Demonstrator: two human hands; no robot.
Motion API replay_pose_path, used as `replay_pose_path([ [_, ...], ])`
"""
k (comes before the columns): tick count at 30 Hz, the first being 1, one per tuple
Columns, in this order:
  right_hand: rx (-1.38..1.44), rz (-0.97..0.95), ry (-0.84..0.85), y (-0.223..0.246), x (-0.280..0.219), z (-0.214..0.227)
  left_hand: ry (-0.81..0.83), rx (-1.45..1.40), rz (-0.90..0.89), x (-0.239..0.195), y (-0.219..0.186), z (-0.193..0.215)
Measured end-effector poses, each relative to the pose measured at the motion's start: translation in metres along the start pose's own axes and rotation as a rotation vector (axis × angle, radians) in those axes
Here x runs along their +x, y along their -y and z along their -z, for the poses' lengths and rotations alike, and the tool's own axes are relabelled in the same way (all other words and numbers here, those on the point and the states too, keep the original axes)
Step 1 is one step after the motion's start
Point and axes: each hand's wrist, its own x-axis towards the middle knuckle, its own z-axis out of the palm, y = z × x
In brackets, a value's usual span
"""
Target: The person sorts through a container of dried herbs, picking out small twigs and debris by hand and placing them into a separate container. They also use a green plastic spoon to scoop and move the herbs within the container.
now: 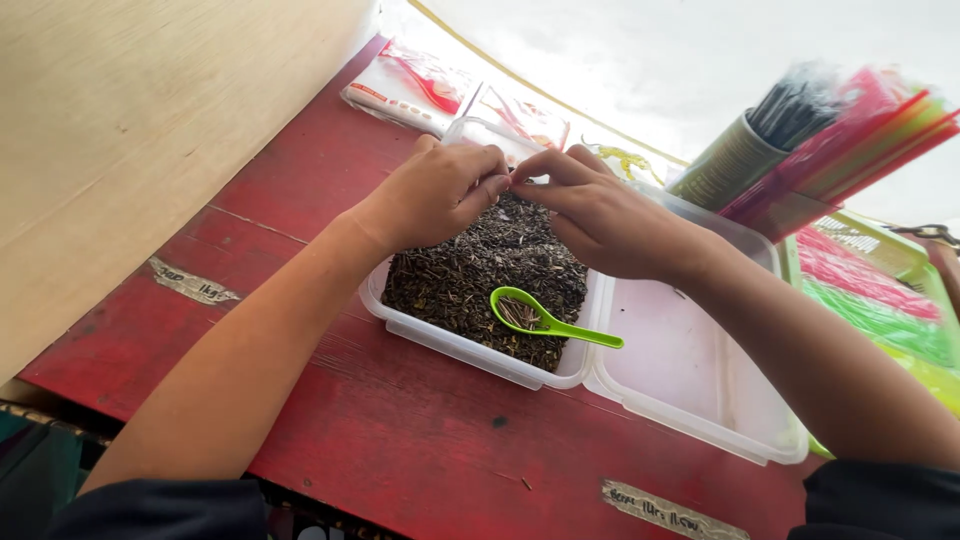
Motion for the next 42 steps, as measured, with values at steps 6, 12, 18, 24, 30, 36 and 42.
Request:
replay_pose_path([
  [6,0.096,0.004,-0.245,0.039,-0.019,0.026,-0.112,-0.384,-0.2,-0.003,-0.042,0.026],
  [12,-0.034,-0.08,-0.459,0.057,-0.059,0.025,-0.104,-0.461,-0.318,-0.009,-0.097,0.033],
  [18,-0.041,-0.188,-0.516,0.084,-0.084,0.021,-0.078,-0.495,-0.326,-0.016,-0.111,0.005],
  [24,0.005,-0.239,-0.466,0.077,-0.102,0.018,-0.026,-0.297,-0.33,-0.018,-0.103,-0.002],
  [30,-0.109,-0.199,-0.16,0.078,-0.106,0.032,-0.022,-0.178,-0.286,-0.012,-0.089,0.008],
  [36,-0.156,-0.17,-0.026,0.067,-0.11,0.021,0.016,-0.15,-0.252,-0.013,-0.085,0.006],
  [42,-0.154,-0.171,0.0,0.068,-0.111,0.019,0.031,-0.141,-0.259,-0.014,-0.084,0.004],
])
